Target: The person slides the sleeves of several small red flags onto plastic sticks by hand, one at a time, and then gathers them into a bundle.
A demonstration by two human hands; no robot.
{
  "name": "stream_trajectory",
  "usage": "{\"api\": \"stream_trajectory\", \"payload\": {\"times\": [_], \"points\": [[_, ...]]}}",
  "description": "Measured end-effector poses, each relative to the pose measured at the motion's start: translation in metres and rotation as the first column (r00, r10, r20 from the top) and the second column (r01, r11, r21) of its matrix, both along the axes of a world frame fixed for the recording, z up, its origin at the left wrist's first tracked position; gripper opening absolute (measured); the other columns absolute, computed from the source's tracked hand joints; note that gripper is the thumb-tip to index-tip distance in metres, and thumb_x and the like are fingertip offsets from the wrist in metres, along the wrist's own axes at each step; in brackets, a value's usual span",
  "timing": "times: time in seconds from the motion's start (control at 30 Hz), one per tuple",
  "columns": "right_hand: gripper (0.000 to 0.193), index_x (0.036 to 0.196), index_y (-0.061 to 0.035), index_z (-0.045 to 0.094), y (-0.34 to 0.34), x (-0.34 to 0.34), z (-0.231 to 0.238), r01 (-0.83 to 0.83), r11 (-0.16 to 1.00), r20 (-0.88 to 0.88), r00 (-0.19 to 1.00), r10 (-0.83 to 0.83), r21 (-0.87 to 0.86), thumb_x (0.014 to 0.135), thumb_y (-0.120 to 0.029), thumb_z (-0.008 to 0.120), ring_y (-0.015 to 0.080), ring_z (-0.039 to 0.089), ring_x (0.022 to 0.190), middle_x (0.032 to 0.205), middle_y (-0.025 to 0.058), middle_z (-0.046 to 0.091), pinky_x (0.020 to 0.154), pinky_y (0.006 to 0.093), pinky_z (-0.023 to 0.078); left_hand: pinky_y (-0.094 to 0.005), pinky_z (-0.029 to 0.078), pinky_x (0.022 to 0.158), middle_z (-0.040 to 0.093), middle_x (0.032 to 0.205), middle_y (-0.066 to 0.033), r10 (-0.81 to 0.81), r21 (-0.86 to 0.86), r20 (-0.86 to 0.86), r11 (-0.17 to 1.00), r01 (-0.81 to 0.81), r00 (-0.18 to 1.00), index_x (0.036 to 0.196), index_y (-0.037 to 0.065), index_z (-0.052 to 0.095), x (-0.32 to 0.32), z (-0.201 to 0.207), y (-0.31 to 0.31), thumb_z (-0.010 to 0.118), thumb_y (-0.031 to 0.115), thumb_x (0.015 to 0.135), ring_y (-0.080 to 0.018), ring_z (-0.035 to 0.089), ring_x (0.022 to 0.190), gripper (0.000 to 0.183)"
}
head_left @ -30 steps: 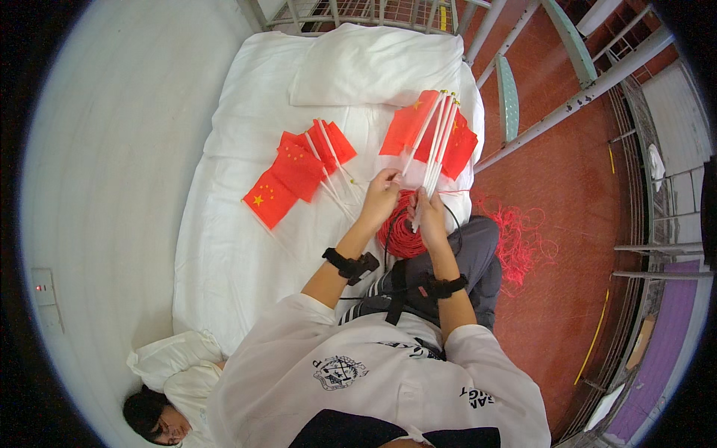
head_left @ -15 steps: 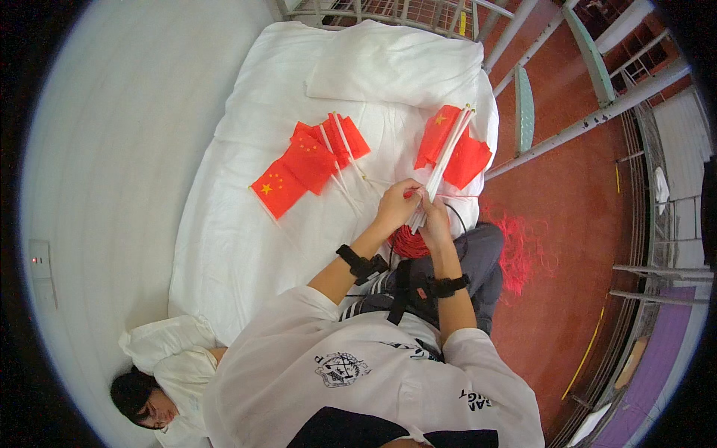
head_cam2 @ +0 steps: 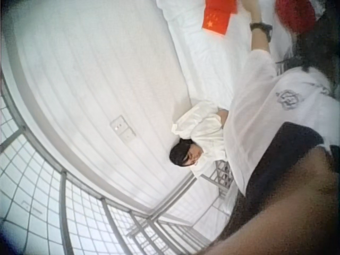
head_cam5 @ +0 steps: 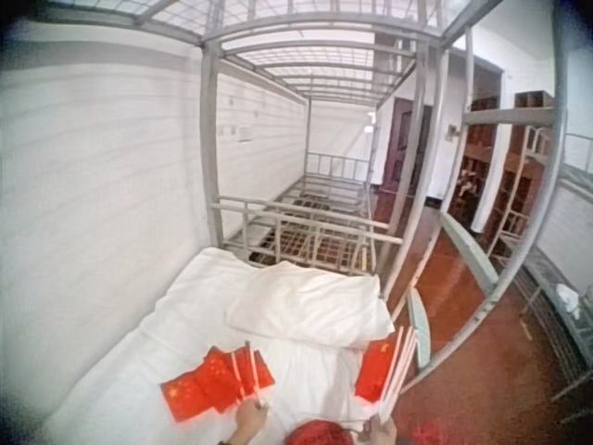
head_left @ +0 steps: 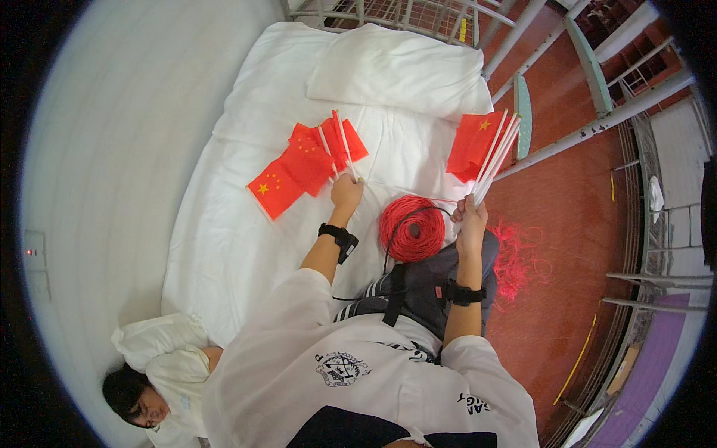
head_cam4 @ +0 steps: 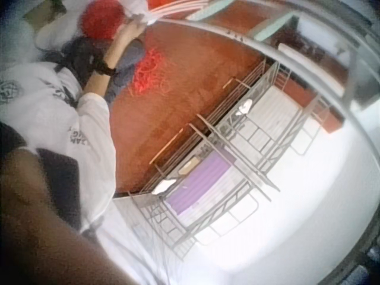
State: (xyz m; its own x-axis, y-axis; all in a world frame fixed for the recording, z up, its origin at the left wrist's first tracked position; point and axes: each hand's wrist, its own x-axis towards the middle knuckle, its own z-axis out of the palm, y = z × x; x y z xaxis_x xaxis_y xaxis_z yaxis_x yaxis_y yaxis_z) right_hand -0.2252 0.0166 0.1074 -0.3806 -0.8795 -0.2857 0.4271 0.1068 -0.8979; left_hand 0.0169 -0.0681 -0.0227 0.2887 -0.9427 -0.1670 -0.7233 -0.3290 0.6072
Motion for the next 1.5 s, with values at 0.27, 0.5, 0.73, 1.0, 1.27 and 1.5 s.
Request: {"api": "stream_trajectory", "payload": {"times": [0.27,0.5,0.73,1.0,1.27,1.5], "points": [[0.012,0.087,-0.0056,0.044,-0.001,0.008,-0.007,-0.042,0.998,-0.009,0.999,0.042,-0.043,0.091,-0.017,0.044,0.0069,0.036,0.051,0.064,-0.0009,0.041,0.046,0.0210,0.033,-0.0309,0.044,0.054,0.063,0.073,-0.0110,-0.005,-0.241,-0.386,0.966,-0.095,0.922,0.079,0.000,0.062,0.015,0.029,0.001,0.067,0.025,0.072,-0.0201,0.058,0.059,0.026],[0.011,0.088,-0.0043,0.044,-0.001,0.032,-0.005,-0.170,0.985,0.027,0.985,0.170,0.005,0.091,-0.015,0.043,0.0074,0.037,0.050,0.064,-0.0003,0.042,0.044,0.0214,0.034,-0.0187,0.036,0.050,0.059,0.074,-0.0021,-0.055,-0.006,-0.906,0.993,0.116,0.420,0.095,0.002,0.061,-0.025,0.108,0.018,0.058,0.021,0.083,-0.0050,0.043,0.054,0.023],[0.011,0.088,-0.0055,0.044,0.002,0.030,-0.011,-0.197,0.980,0.014,0.980,0.197,-0.031,0.090,-0.016,0.045,0.0080,0.039,0.052,0.066,0.0002,0.043,0.047,0.0214,0.035,-0.0184,0.038,0.052,0.061,0.077,-0.0052,-0.220,-0.182,-0.905,0.974,0.137,0.365,0.104,0.001,0.057,-0.045,0.122,0.021,0.055,0.018,0.085,-0.0058,0.045,0.055,0.026],[0.014,0.095,-0.0025,0.048,-0.001,0.042,-0.011,-0.213,0.977,-0.029,0.977,0.212,-0.027,0.091,-0.015,0.043,0.0079,0.045,0.057,0.071,0.0014,0.050,0.049,0.0213,0.038,-0.0219,0.047,0.058,0.061,0.082,-0.0083,-0.310,-0.180,-0.863,0.926,0.333,0.398,0.101,-0.004,0.054,-0.083,0.109,0.038,0.054,0.006,0.083,-0.0115,0.056,0.067,0.021],[0.022,0.105,-0.0019,0.048,0.003,0.040,-0.024,-0.258,0.966,0.018,0.966,0.258,0.008,0.092,-0.017,0.038,0.0106,0.051,0.065,0.077,0.0021,0.053,0.058,0.0237,0.043,-0.0214,0.045,0.052,0.061,0.076,-0.0064,-0.308,-0.169,-0.839,0.931,0.324,0.448,0.092,-0.004,0.060,-0.092,0.106,0.051,0.057,0.014,0.083,-0.0088,0.054,0.057,0.020],[0.018,0.101,-0.0029,0.048,0.005,0.043,-0.021,-0.345,0.937,0.032,0.939,0.343,0.062,0.092,-0.016,0.039,0.0106,0.051,0.063,0.074,0.0023,0.052,0.053,0.0234,0.043,-0.0248,0.046,0.055,0.060,0.080,-0.0115,-0.498,-0.229,-0.581,0.859,0.458,0.643,0.098,0.001,0.061,-0.084,0.110,0.052,0.054,0.014,0.084,-0.0143,0.055,0.058,0.020]]}}
